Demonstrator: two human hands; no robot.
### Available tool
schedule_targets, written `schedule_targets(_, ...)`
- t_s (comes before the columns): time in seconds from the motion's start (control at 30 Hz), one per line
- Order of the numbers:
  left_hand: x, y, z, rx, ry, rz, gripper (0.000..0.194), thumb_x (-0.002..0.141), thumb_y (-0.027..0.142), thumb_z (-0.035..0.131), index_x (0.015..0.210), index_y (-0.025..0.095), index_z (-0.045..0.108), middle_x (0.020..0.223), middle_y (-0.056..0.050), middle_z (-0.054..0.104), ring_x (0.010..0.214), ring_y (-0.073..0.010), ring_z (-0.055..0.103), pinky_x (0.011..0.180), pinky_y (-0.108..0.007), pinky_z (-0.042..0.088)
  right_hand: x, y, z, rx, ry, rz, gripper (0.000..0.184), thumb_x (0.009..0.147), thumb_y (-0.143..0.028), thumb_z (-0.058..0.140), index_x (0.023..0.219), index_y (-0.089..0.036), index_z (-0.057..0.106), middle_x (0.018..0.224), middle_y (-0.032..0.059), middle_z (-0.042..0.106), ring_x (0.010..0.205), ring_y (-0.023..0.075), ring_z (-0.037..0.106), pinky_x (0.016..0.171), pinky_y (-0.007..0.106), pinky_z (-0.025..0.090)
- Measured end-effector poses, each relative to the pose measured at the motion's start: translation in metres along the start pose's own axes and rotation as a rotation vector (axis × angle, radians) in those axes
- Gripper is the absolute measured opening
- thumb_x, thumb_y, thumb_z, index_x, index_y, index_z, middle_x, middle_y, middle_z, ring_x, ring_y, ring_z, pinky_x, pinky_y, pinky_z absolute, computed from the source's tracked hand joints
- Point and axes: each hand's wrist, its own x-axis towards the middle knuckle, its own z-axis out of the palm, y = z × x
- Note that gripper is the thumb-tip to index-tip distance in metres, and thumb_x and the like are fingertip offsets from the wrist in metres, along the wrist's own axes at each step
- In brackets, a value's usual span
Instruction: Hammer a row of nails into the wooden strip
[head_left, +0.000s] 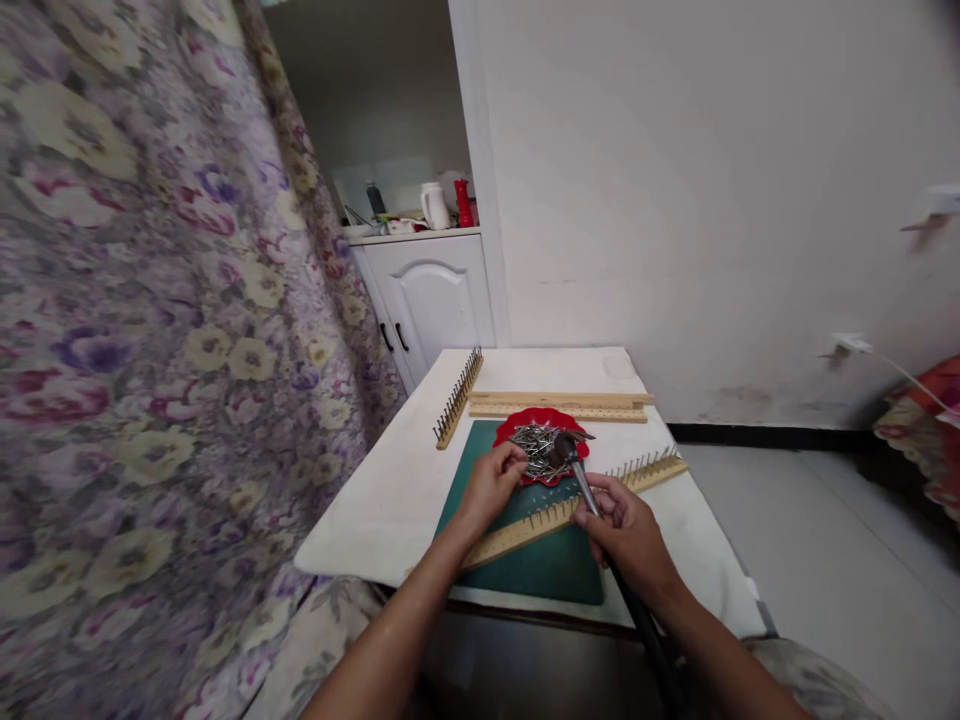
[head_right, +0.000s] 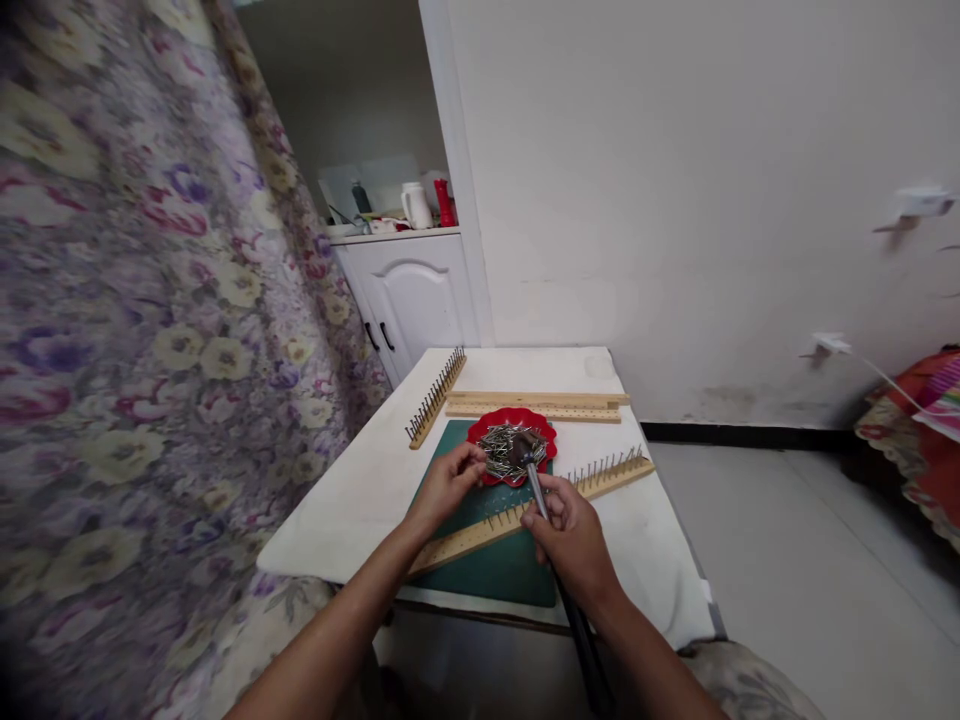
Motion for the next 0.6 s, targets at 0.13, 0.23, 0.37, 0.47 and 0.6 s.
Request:
schedule_targets(0.13,-0.024,0.017,0.018,-0.493,0.004,-0.202,0.023,0.07,0.033,0.064,0.078,0.016,0.052,0.07,-0.001,0.063,0.051,-0.0081,0.053,0.049,-0.018,0.037,-0.001,0.002,0.005,0.01,0.013,-0.013,0.047,0.07,-0.029,0.069,0.111,-0.019,0.05,0.069,-0.005,0.059,0.036,0.0047,0.043,0.032,0.017,0.036)
schedule_targets(0.23,-0.042,0.027,0.034,-0.719,0.019,-0.274,0.029,0.066,0.035,0.069,0.078,0.015,0.052,0.078,-0.002,0.065,0.044,-0.0026,0.044,0.044,-0.016,0.033,-0.002,0.002,0.007,0.023,0.023,-0.024,0.048,0.069,-0.031,0.07,0.111,-0.019,0.05,0.068,-0.0051,0.059,0.036,0.005,0.043,0.031,0.017,0.036)
schedule_targets(0.37,-0.054,0.03,0.05,-0.853,0.064,-0.327,0.031,0.061,0.034,0.073,0.074,0.014,0.054,0.075,0.0,0.061,0.042,-0.0005,0.039,0.041,-0.015,0.027,-0.003,0.002,0.006,0.047,0.016,-0.038,0.046,0.07,-0.031,0.071,0.11,-0.02,0.052,0.068,-0.0053,0.06,0.035,0.0049,0.044,0.032,0.017,0.034)
schedule_targets(0.47,-0.057,0.026,0.055,-0.85,0.078,-0.334,0.028,0.062,0.033,0.072,0.074,0.015,0.054,0.063,0.004,0.054,0.042,-0.0018,0.038,0.041,-0.015,0.025,-0.003,0.002,0.005,0.052,0.002,-0.047,0.043,0.071,-0.028,0.069,0.11,-0.02,0.051,0.066,-0.0057,0.059,0.035,0.0045,0.043,0.033,0.017,0.033)
schedule_targets(0.6,-0.06,0.021,0.051,-0.645,0.042,-0.299,0.025,0.065,0.034,0.069,0.074,0.015,0.056,0.052,0.006,0.048,0.046,-0.005,0.04,0.046,-0.017,0.028,-0.004,0.002,0.005,0.026,0.02,-0.039,0.043,0.072,-0.027,0.067,0.111,-0.02,0.05,0.066,-0.0055,0.058,0.034,0.0048,0.041,0.032,0.017,0.033)
